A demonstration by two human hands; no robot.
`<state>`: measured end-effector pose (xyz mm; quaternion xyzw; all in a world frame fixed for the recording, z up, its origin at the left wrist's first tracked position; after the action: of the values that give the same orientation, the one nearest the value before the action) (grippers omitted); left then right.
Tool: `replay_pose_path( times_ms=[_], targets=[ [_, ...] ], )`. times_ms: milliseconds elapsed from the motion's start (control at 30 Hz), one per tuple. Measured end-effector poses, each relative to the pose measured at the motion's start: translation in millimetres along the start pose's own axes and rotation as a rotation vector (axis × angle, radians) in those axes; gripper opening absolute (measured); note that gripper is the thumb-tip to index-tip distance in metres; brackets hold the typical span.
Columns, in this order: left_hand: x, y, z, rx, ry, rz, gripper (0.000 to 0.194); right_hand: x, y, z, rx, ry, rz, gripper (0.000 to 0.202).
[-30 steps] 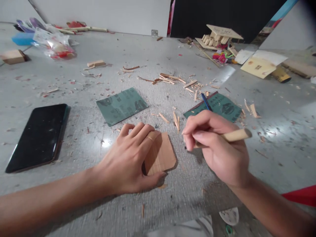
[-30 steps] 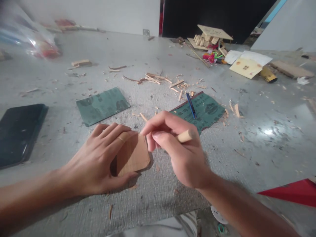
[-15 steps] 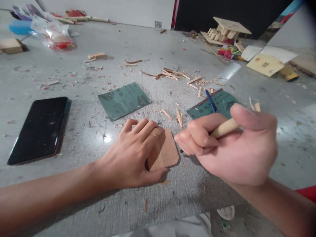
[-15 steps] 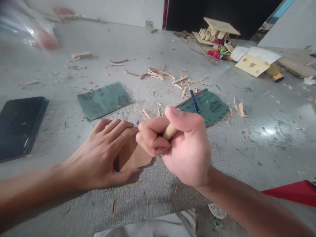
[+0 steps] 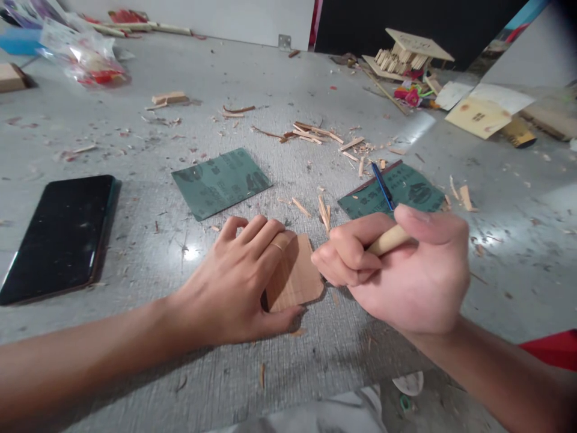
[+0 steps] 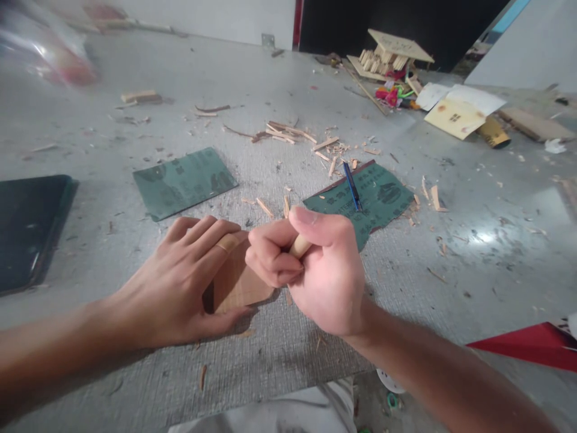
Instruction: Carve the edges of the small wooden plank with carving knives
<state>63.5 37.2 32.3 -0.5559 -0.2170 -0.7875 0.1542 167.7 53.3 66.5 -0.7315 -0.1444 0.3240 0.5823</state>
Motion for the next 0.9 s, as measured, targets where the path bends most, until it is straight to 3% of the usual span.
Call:
replay_pose_path(
  times_ms=[300,533,900],
  targets=[
    [2.0,0.8,-0.4,0.013,-0.001,0.017,0.071,4.4,-5.1,-10.6,0.105,0.155,0.020,0.052],
    [-0.5,0.4,-0.1,0.024,-0.024,0.024,0.065,-2.8,-15.4,-18.1,0.097,0.137,0.096,0.016],
    [2.6,2.7,0.3,0.020,0.005,0.024,0.060,-2.1,-11.6,-22.1,0.202,0.370,0.029,0.026]
  ],
)
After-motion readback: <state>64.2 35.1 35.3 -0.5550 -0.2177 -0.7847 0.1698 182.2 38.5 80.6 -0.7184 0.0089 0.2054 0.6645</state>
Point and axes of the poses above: each hand's wrist, its own z-axis towards the middle knuckle, its own x-axis out of the back of the hand, y = z × x, the point moved 8 cm from there along z, towards the middle knuckle, and after that the axes turned 13 degrees about -x, right-handed, at the moved point
